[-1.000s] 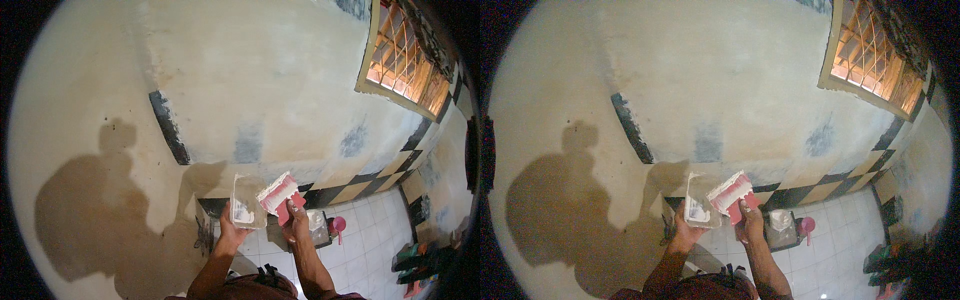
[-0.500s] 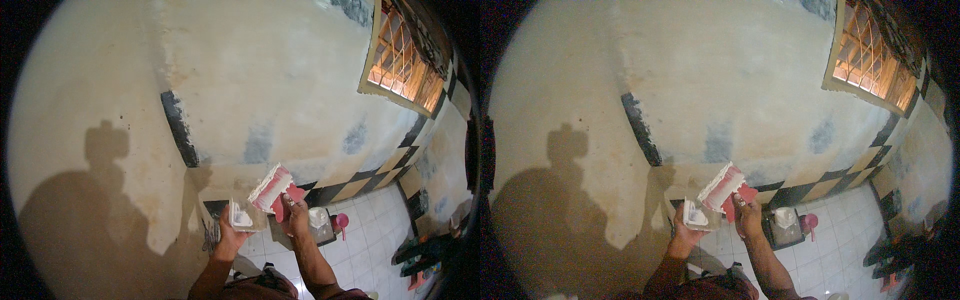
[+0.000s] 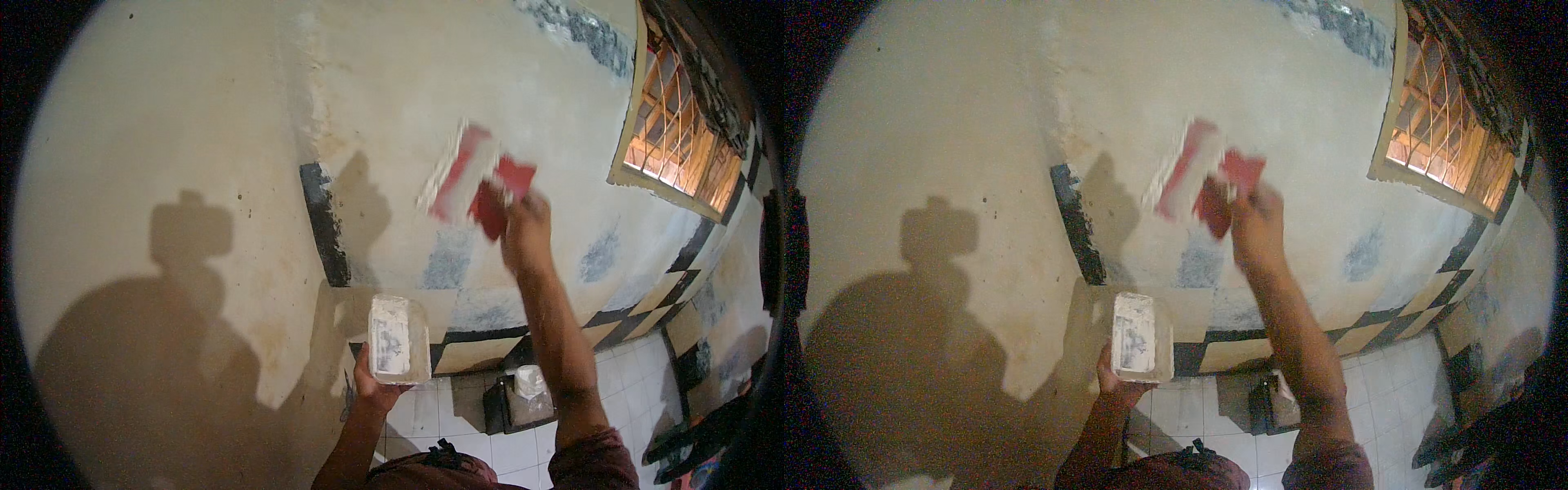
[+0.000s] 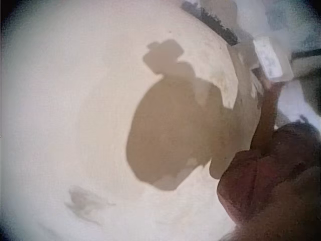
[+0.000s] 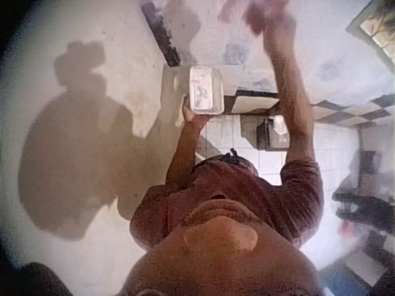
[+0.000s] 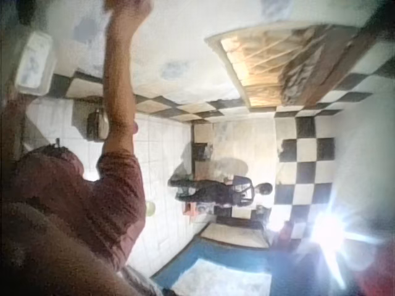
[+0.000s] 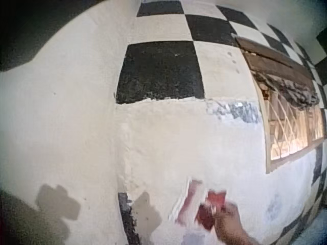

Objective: The person applies a white plaster substance to a wall with a spatula, spreading it over dark patches.

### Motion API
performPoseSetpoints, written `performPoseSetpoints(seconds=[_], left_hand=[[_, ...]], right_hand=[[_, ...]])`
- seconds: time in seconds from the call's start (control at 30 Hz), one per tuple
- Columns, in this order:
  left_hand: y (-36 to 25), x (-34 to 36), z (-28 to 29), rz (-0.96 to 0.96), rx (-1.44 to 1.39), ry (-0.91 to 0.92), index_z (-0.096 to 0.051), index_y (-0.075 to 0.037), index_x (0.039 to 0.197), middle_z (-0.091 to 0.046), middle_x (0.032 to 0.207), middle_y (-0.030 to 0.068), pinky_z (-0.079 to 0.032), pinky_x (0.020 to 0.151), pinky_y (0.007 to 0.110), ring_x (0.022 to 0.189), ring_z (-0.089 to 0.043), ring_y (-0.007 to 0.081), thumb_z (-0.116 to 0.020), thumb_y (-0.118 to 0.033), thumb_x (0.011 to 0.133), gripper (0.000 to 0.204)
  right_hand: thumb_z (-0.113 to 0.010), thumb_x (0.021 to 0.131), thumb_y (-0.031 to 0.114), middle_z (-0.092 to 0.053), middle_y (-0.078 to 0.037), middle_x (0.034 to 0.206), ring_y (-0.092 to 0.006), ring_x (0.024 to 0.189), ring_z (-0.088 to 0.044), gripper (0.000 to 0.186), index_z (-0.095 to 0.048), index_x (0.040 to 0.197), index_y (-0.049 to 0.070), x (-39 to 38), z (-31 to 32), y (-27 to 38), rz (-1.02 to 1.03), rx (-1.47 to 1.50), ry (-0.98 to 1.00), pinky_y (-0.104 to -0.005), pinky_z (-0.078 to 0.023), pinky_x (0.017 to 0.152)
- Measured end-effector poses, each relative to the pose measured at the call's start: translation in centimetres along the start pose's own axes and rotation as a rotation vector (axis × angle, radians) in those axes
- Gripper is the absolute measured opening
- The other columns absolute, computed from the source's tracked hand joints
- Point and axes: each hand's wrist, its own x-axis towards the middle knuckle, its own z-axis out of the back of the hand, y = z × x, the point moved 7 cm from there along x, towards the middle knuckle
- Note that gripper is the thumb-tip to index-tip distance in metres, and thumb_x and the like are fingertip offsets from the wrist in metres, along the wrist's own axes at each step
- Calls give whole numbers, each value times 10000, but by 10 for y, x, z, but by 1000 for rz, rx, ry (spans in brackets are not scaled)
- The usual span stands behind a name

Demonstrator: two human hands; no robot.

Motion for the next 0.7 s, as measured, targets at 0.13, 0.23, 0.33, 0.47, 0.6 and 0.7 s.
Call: performPoseSetpoints(seconds=[0.13, 0.23, 0.33, 0.47, 0.6, 0.7], left_hand=[[-9, 0, 6, -70, 71, -95, -499, -104, 1318, -598, 1202, 124, -576, 712, 567, 1005, -638, 360, -444, -590, 876, 660], [-10, 0, 10, -59, 55, -121, -493, -100, 1320, -591, 1199, 132, -571, 709, 574, 1001, -635, 375, -459, -597, 865, 674], [-11, 0, 3, -75, 7, -132, -488, -97, 1322, -590, 1196, 138, -567, 703, 580, 996, -634, 383, -469, -600, 859, 684], [-19, 10, 14, -118, -62, -37, -476, -97, 1334, -580, 1212, 146, -551, 731, 608, 1045, -612, 390, -486, -597, 852, 695], [-24, 8, 17, -124, -55, -38, -445, -185, 1377, -522, 1298, 104, -462, 871, 635, 1176, -522, 358, -431, -616, 881, 658], [-30, 11, 16, -129, -21, 13, -454, -200, 1370, -530, 1292, 91, -456, 872, 637, 1173, -528, 352, -429, -608, 877, 640]], right_hand=[[-533, 981, 362, -636, -73, 695, -128, 546, -545, 405, -654, 918, -19, 92, -31, 67, 233, -85, -14, -288, -409, 473], [-549, 962, 277, -662, -97, 743, -144, 601, -598, 285, -675, 1012, 26, 139, -53, 125, 493, -460, -47, -299, -461, 518], [-561, 937, 205, -670, -98, 877, -174, 744, -615, 267, -652, 1106, 19, 192, -65, 156, 542, -672, -38, -332, -473, 638], [-555, 831, 203, -689, -229, 928, -299, 926, -682, 300, -684, 1065, 65, 222, -92, 191, 605, -988, 36, -431, -515, 822], [-520, 834, 119, -702, -165, 965, -300, 901, -674, 319, -676, 1108, 72, 241, -88, 215, 914, -1131, -25, -385, -527, 780], [-545, 834, 97, -710, -130, 984, -220, 882, -667, 359, -658, 1174, 81, 259, -41, 235, 904, -1095, 113, -354, -526, 775]])
